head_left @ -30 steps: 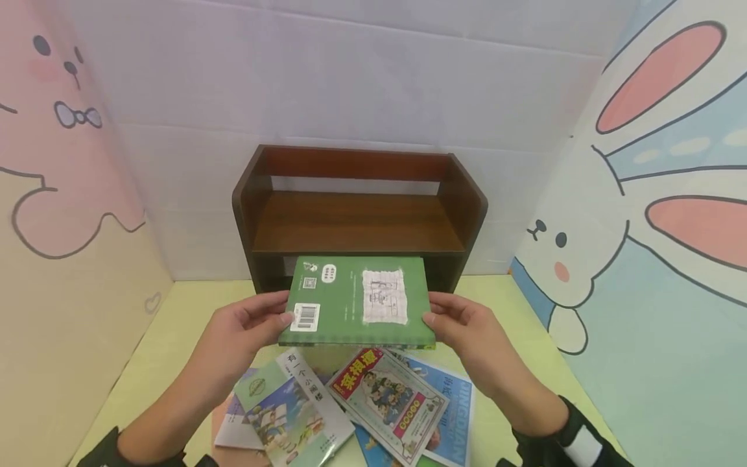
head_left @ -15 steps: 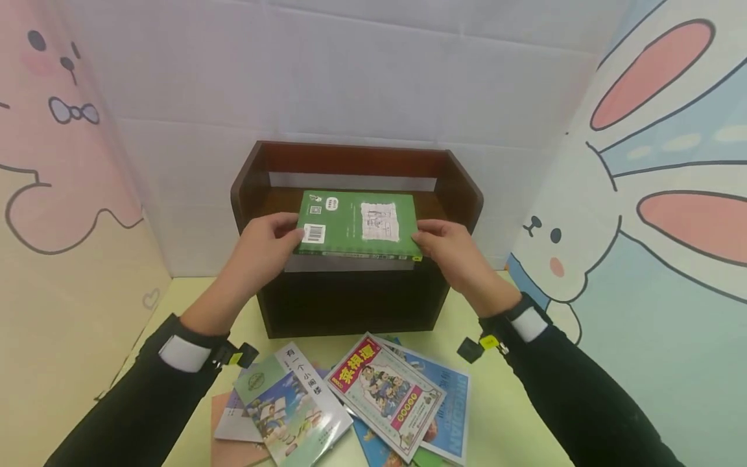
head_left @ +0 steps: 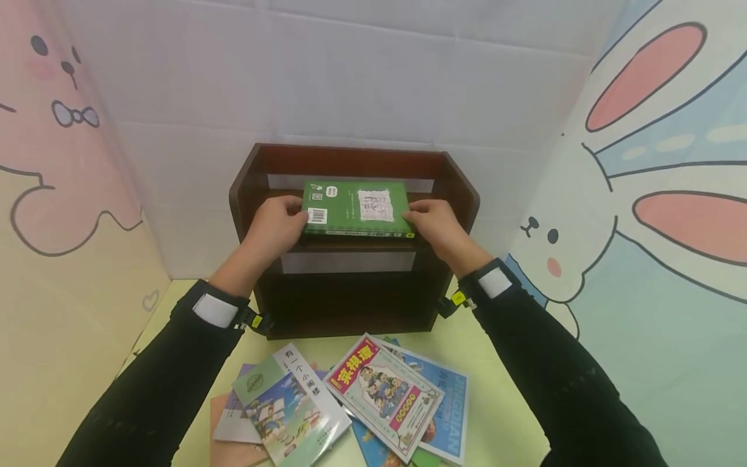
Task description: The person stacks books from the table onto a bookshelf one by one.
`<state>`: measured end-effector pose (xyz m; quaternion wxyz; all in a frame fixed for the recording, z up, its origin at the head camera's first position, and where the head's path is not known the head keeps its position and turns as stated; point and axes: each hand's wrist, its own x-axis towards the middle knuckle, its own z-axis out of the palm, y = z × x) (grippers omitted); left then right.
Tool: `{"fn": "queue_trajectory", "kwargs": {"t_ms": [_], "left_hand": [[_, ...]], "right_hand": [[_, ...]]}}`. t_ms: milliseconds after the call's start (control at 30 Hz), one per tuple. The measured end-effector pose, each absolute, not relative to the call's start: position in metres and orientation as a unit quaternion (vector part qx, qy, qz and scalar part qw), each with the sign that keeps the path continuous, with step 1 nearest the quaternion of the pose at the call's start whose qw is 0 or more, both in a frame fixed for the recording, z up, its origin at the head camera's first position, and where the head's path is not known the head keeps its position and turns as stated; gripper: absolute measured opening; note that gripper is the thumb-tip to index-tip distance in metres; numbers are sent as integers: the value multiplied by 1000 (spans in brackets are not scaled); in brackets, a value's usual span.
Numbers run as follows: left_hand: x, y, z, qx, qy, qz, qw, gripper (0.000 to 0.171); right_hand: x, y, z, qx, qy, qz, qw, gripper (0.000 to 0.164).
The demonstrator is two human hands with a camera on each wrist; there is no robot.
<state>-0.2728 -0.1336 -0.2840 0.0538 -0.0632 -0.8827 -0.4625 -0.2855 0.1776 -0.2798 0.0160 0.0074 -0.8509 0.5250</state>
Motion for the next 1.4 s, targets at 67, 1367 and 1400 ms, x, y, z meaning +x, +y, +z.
{"fn": "queue_trajectory", "kwargs": {"t_ms": [67, 1367, 1400], "left_hand": [[-277, -134, -287, -64, -887, -453, 59, 47], [-237, -129, -292, -92, -920, -355, 139, 58], [-228, -131, -296, -97, -917, -357, 150, 56]], "right_hand": [[-290, 176, -281, 9, -864, 503, 22, 43], [-235, 179, -303, 90, -936, 272, 206, 44], [-222, 182, -309, 96, -932, 272, 218, 43]]}}
